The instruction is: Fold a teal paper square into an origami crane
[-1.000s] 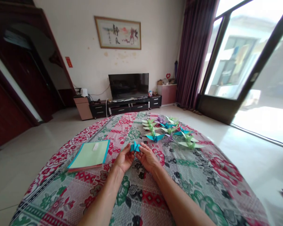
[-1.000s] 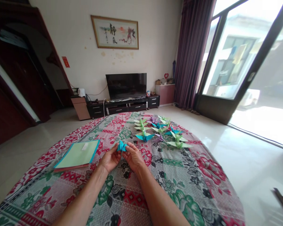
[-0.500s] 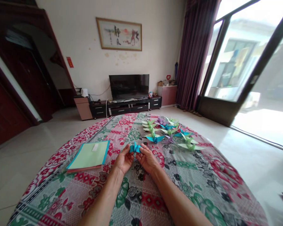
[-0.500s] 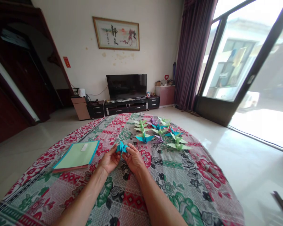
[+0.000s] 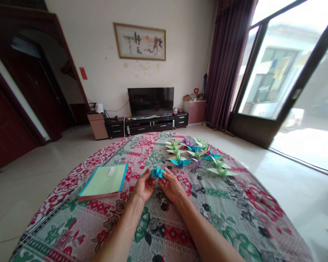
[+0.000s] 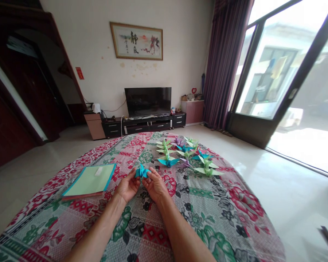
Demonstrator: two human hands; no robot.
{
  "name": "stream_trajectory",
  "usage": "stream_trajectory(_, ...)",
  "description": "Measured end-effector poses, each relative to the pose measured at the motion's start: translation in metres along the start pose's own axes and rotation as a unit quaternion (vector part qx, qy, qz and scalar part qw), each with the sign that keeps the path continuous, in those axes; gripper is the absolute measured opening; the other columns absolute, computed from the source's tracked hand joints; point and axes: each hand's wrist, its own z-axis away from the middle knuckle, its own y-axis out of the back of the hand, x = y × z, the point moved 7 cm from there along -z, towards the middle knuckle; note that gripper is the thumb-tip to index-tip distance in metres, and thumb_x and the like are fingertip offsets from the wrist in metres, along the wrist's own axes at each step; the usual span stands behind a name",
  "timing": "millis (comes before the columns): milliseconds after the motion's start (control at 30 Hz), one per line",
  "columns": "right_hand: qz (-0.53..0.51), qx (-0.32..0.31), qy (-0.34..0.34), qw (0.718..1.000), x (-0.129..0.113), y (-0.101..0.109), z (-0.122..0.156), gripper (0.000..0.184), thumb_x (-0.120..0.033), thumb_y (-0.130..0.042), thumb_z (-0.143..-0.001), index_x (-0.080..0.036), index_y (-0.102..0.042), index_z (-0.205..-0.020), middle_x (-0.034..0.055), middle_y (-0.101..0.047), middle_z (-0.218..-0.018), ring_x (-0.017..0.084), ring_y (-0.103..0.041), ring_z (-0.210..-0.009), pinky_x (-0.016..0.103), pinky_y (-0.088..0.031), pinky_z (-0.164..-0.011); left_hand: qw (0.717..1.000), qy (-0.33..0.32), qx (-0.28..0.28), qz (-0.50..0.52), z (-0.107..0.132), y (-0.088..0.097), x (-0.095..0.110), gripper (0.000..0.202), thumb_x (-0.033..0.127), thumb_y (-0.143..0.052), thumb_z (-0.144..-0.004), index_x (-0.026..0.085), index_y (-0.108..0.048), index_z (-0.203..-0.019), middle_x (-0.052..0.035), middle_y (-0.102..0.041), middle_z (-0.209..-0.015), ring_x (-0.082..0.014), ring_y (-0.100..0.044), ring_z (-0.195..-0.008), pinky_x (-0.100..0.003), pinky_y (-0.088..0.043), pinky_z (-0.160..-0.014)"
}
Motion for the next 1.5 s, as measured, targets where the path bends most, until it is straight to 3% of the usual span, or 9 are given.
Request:
stream_trajectory(800, 0.012, 0.026, 0.013, 0.999, -0.005, -0.002, 0.002, 0.043, -0.012, -0.072, -0.061, -0.021, -0.047, -0.096, -0.0026, -0.067, -0.066, 0.011, -0.062, -0.054, 0.022, -0.051, -0.055, 0.999, -0.032, 0.01, -0.02, -0.001, 0.002, 0.003, 0.017, 0.01, -0.064, -0.073, 0.016, -0.061, -0.088, 0.0013, -0.062, -0.057, -0.0075, -0.057, -0.043, -0.014, -0.044, -0.038)
stream_trajectory(1067, 0.056, 0.033, 0.044, 0.997, -0.01, 0.0, 0.002, 0.045, -0.017, -0.075, -0.057, -0.02, -0.05, -0.094, -0.0038, -0.066, -0.064, 0.01, -0.06, -0.052, 0.022, -0.05, -0.054, 0.989, -0.074, -0.025, -0.122, 0.005, -0.005, 0.012, 0.031, 0.011, -0.065, -0.071, 0.016, -0.057, -0.101, 0.001, -0.063, -0.063, -0.0101, -0.06, -0.048, -0.016, -0.044, -0.038)
stream_trajectory(1300, 0.096, 0.018, 0.069, 0.993, -0.013, -0.004, 0.003, 0.048, -0.022, -0.077, -0.057, -0.019, -0.051, -0.098, -0.0044, -0.064, -0.066, 0.008, -0.058, -0.053, 0.021, -0.049, -0.054, 0.975, -0.103, -0.021, -0.198, 0.008, -0.008, 0.012, 0.051, 0.014, -0.071, -0.063, 0.016, -0.054, -0.11, -0.0011, -0.066, -0.072, -0.01, -0.059, -0.052, -0.017, -0.042, -0.041)
stream_trajectory(1500, 0.124, 0.049, 0.084, 0.988, -0.013, 0.001, 0.002, 0.052, -0.022, -0.077, -0.055, -0.018, -0.053, -0.101, -0.0043, -0.064, -0.066, 0.009, -0.058, -0.054, 0.021, -0.049, -0.053, 0.966, -0.137, -0.008, -0.217, 0.009, -0.008, 0.016, 0.059, 0.018, -0.074, -0.057, 0.016, -0.054, -0.112, -0.0007, -0.067, -0.072, -0.0096, -0.059, -0.051, -0.017, -0.04, -0.044)
